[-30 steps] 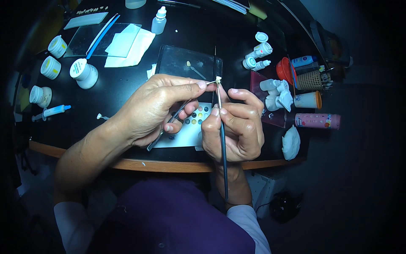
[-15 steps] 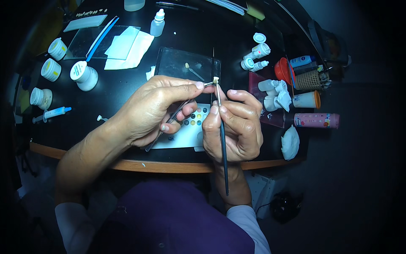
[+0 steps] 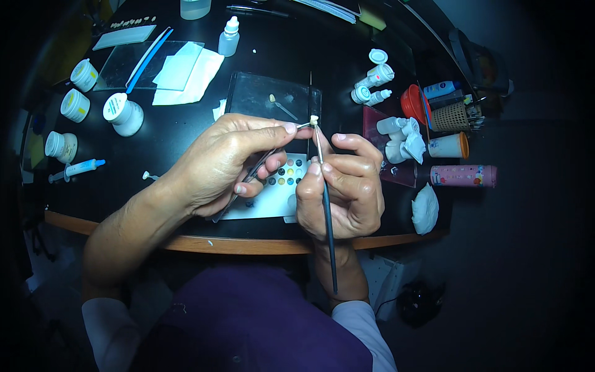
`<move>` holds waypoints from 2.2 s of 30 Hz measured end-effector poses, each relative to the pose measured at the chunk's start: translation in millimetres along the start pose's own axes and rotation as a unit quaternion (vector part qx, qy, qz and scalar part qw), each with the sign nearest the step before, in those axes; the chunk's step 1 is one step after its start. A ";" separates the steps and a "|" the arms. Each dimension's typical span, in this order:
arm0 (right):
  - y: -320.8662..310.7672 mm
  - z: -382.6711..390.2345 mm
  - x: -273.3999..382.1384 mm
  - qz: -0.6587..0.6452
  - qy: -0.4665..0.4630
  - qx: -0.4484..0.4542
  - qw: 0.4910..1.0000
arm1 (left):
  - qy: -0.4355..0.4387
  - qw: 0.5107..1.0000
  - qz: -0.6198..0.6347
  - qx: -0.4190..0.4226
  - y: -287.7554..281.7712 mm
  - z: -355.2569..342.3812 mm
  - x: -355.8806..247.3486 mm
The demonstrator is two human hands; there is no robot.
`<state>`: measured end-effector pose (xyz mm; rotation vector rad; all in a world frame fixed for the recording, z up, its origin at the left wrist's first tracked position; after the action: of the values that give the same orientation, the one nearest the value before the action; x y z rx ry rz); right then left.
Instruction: The person retrieves a dental crown from a tray, wipes it with a cloth, and then applies paint onto the crown using a fine brush and a color palette at a workbench.
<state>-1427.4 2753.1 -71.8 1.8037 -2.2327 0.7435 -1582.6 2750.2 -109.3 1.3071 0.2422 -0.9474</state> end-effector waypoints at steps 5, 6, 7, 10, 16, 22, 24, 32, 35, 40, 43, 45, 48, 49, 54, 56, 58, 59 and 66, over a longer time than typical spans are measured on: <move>0.2 -0.4 -1.5 0.000 0.006 -0.016 1.000 | 0.004 1.000 -0.011 0.004 0.7 0.3 -0.9; 0.5 -1.2 -1.4 0.004 0.001 -0.008 1.000 | 0.006 1.000 -0.014 0.003 0.6 0.1 -0.7; 0.5 -1.3 -1.3 0.007 0.002 -0.005 1.000 | 0.010 1.000 -0.018 0.004 0.5 0.1 -0.8; -0.8 -1.2 -2.1 -0.012 0.011 -0.014 1.000 | 0.005 1.000 -0.029 0.007 -1.6 1.8 0.1; -0.1 -1.3 -2.9 -0.022 0.017 -0.006 1.000 | 0.004 0.999 -0.032 0.005 -3.1 1.3 1.0; -0.6 0.0 -7.4 -0.103 0.052 -0.019 0.993 | 0.013 0.999 -0.046 0.010 -4.9 -0.8 -2.9; -0.9 -2.0 -8.4 -0.090 0.055 0.008 0.994 | 0.025 0.997 -0.078 -0.005 -6.4 -1.8 -4.8; -5.6 -9.6 -17.2 -0.175 0.087 0.043 0.980 | 0.066 0.974 -0.215 0.013 -8.6 -1.6 -19.4; -7.5 -11.1 -18.0 -0.182 0.088 0.059 0.978 | 0.063 0.975 -0.211 0.019 -10.1 -2.0 -20.0; -7.8 -10.6 -18.6 -0.178 0.086 0.072 0.978 | 0.076 0.975 -0.210 0.014 -12.7 -6.9 -16.7; -8.0 -9.4 -21.1 -0.179 0.102 0.046 0.977 | 0.085 0.974 -0.210 0.011 -14.4 -8.4 -14.7; -8.2 -9.3 -21.9 -0.173 0.106 0.035 0.979 | 0.087 0.973 -0.216 0.009 -15.4 -8.8 -13.9; -7.8 -10.5 -21.2 -0.181 0.106 0.049 0.977 | 0.098 0.968 -0.232 0.008 -16.0 -8.6 -14.7; -8.0 -10.2 -21.2 -0.188 0.111 0.047 0.975 | 0.105 0.965 -0.239 0.008 -15.8 -8.7 -15.5; -12.1 -8.2 -23.9 -0.223 0.152 0.016 0.963 | 0.132 0.947 -0.292 0.005 -14.3 -7.0 -20.2; -12.2 -8.4 -24.7 -0.229 0.156 0.019 0.961 | 0.147 0.944 -0.295 0.001 -12.7 -5.5 -21.6; -11.7 -8.9 -24.3 -0.227 0.154 0.027 0.961 | 0.141 0.944 -0.298 -0.002 -11.7 -4.0 -20.2; -11.5 -9.1 -23.8 -0.225 0.153 0.030 0.962 | 0.138 0.947 -0.290 0.001 -11.2 -3.4 -19.9; -11.7 -7.8 -24.2 -0.274 0.172 0.043 0.945 | 0.146 0.944 -0.295 0.005 -10.0 -3.9 -23.5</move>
<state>-1411.6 2776.1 -72.5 2.0078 -1.4052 0.9447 -1602.9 2764.7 -102.4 1.4102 0.8975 -1.2480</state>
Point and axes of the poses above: each hand's wrist, its own z-axis away from the middle knuckle, its own y-axis out of the palm, x = y × z, the point moved 6 cm from there along -z, towards the middle knuckle, and after that the axes turned 4 degrees about z, right-handed, at the moved point
